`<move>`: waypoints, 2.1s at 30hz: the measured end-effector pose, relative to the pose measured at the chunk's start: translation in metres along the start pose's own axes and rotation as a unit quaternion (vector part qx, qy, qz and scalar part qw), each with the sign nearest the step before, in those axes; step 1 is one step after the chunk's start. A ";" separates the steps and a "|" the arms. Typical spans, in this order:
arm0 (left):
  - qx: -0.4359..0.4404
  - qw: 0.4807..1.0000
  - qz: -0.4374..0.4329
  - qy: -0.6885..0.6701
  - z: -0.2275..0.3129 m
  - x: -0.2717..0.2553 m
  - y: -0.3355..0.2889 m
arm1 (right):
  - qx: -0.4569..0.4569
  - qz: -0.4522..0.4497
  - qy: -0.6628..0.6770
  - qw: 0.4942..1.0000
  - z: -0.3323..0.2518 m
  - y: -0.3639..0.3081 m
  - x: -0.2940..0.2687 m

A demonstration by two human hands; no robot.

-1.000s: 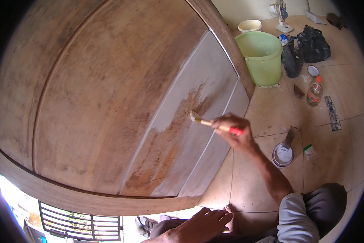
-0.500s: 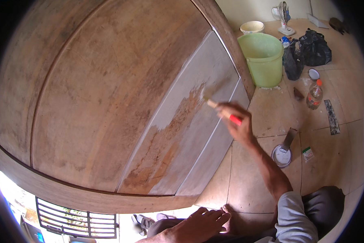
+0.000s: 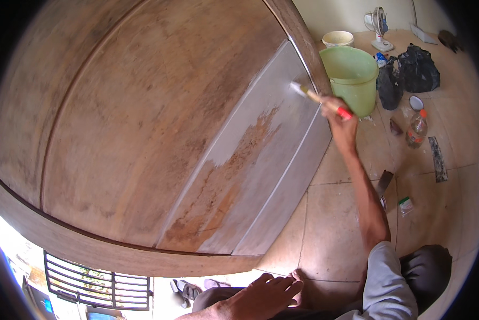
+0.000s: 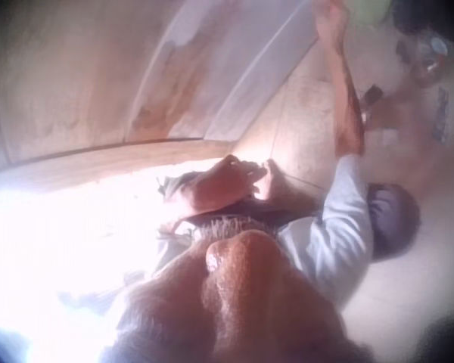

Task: The person applies paint to the bottom panel of a wooden door using a brush, frequently dipping the brush into a small open can of white paint while sitting on the tiled floor.

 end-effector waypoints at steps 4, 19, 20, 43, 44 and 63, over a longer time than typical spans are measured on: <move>-0.025 0.978 0.026 -0.205 -0.014 0.012 -0.003 | -0.071 -0.096 -0.004 0.993 -0.040 -0.071 0.035; 0.067 0.994 0.026 0.084 0.019 -0.010 0.000 | -0.091 0.006 0.019 0.996 -0.051 -0.005 0.024; 0.020 0.999 0.001 0.026 0.012 -0.008 0.001 | -0.131 -0.036 -0.023 0.990 -0.058 -0.024 0.036; 0.137 0.973 0.045 0.180 0.032 -0.009 -0.004 | -0.161 -0.129 -0.014 0.978 -0.116 -0.103 0.105; 0.142 0.969 0.057 0.192 0.034 -0.010 -0.005 | -0.206 -0.144 0.006 0.968 -0.131 -0.112 0.105; 0.124 0.963 0.074 0.226 0.025 -0.004 -0.005 | -0.217 -0.167 -0.051 0.960 -0.113 -0.111 0.095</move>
Point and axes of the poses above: each hand's wrist, its own y-axis towards the middle knuckle, its own x-axis out of the palm, z = x × y, the point moved 9 cm from there along y, towards the middle knuckle, and after that the axes turned 3 degrees about z, right-handed, at the moved point
